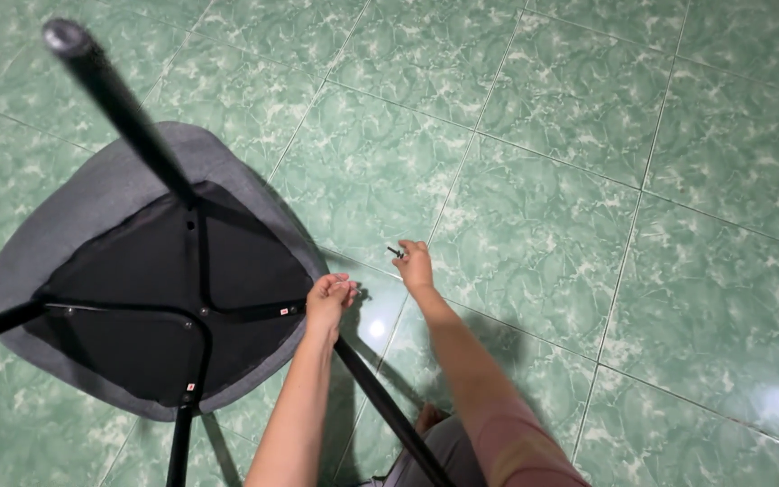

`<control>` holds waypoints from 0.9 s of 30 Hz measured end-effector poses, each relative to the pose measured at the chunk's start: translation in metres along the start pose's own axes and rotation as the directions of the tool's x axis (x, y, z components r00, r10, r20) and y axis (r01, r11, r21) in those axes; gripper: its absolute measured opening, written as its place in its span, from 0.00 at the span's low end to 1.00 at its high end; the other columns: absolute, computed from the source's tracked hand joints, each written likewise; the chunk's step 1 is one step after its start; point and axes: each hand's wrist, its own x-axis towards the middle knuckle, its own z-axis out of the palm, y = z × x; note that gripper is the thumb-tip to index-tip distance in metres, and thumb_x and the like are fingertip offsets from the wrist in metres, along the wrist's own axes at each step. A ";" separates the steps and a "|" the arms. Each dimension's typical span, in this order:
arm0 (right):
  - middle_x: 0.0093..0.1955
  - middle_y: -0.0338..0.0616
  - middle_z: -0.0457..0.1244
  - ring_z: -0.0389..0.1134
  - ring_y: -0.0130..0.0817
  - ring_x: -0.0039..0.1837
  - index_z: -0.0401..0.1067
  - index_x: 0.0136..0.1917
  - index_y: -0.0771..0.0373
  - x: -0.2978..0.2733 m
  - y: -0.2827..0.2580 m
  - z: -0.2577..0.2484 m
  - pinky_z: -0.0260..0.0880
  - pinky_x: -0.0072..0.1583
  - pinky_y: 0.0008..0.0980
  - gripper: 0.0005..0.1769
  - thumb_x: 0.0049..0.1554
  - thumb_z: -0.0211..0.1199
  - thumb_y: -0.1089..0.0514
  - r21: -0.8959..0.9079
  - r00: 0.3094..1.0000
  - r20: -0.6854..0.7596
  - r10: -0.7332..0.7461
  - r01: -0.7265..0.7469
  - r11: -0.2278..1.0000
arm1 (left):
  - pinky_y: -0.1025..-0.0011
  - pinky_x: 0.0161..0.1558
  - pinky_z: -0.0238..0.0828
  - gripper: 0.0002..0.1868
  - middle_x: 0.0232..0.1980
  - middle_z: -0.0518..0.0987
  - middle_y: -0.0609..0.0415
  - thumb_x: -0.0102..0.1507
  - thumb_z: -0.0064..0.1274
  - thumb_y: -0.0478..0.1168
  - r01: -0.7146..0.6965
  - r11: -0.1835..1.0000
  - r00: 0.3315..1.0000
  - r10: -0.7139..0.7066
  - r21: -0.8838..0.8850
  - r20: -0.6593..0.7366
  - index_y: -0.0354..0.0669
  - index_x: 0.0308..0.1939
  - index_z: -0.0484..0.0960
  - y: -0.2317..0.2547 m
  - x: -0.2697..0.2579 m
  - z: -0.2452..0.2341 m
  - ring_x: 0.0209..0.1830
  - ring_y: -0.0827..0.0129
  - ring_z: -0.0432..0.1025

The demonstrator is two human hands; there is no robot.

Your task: The person flips a grey upholstered chair upside down and uses an Allen key to loosen and remove the screws securing the legs. They detach the front and back leg assemblies from the chair seat, placing the screws and removed parts on the floor.

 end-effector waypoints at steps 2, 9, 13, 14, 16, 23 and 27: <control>0.51 0.48 0.63 0.70 0.37 0.43 0.75 0.59 0.61 0.003 0.002 -0.004 0.74 0.50 0.35 0.30 0.42 0.74 0.68 0.032 0.999 -0.019 0.038 -0.038 0.999 | 0.78 0.35 0.73 0.07 0.44 0.84 0.51 0.67 0.51 0.32 0.008 0.999 1.000 -0.008 -0.051 -0.002 0.41 0.49 0.79 0.000 0.002 0.003 0.36 0.74 0.77; 0.54 0.43 0.67 0.70 0.24 0.52 0.73 0.63 0.62 -0.021 -0.025 0.000 0.73 0.53 0.27 0.19 0.58 0.67 0.64 0.547 0.911 0.411 -0.030 -0.221 0.807 | 0.81 0.31 0.69 0.08 0.45 0.84 0.57 0.68 0.51 0.36 0.123 0.927 0.990 -0.138 -0.354 -0.016 0.44 0.51 0.79 0.015 -0.007 0.005 0.33 0.78 0.74; 0.48 0.42 0.69 0.71 0.24 0.51 0.71 0.60 0.67 -0.062 -0.054 0.019 0.72 0.53 0.24 0.17 0.58 0.68 0.67 0.566 0.759 0.576 -0.305 -0.102 0.818 | 0.83 0.27 0.63 0.11 0.41 0.81 0.59 0.69 0.55 0.35 0.021 0.807 1.000 -0.018 -0.590 0.010 0.43 0.55 0.81 0.007 -0.023 -0.012 0.28 0.81 0.67; 0.47 0.41 0.70 0.71 0.24 0.49 0.72 0.58 0.68 -0.068 -0.060 0.025 0.72 0.52 0.25 0.15 0.58 0.68 0.67 0.535 0.756 0.592 -0.280 -0.108 0.838 | 0.83 0.27 0.62 0.11 0.41 0.81 0.59 0.69 0.54 0.36 0.036 0.778 0.999 -0.049 -0.627 -0.005 0.43 0.55 0.81 0.003 -0.029 -0.018 0.27 0.81 0.66; 0.45 0.41 0.71 0.71 0.24 0.47 0.74 0.53 0.69 -0.076 -0.070 0.035 0.73 0.50 0.25 0.10 0.57 0.69 0.67 0.476 0.761 0.605 -0.233 -0.112 0.872 | 0.83 0.25 0.60 0.10 0.40 0.81 0.60 0.69 0.52 0.38 0.068 0.721 0.994 -0.106 -0.690 -0.013 0.44 0.55 0.79 -0.004 -0.038 -0.030 0.26 0.81 0.65; 0.39 0.44 0.70 0.71 0.33 0.43 0.80 0.43 0.65 -0.085 -0.083 0.072 0.70 0.48 0.32 0.07 0.49 0.72 0.64 0.171 0.657 0.685 -0.316 0.276 0.946 | 0.85 0.25 0.59 0.13 0.39 0.80 0.62 0.69 0.50 0.38 0.094 0.544 0.985 -0.170 -0.834 0.000 0.44 0.56 0.80 -0.028 -0.049 -0.074 0.25 0.83 0.65; 0.37 0.46 0.68 0.67 0.45 0.45 0.81 0.41 0.62 -0.078 -0.089 0.079 0.67 0.50 0.40 0.07 0.46 0.73 0.63 0.151 0.569 0.684 -0.457 0.503 0.851 | 0.86 0.25 0.59 0.11 0.36 0.78 0.64 0.69 0.53 0.40 0.096 0.537 0.976 -0.218 -0.838 -0.028 0.43 0.54 0.81 -0.036 -0.046 -0.076 0.25 0.83 0.65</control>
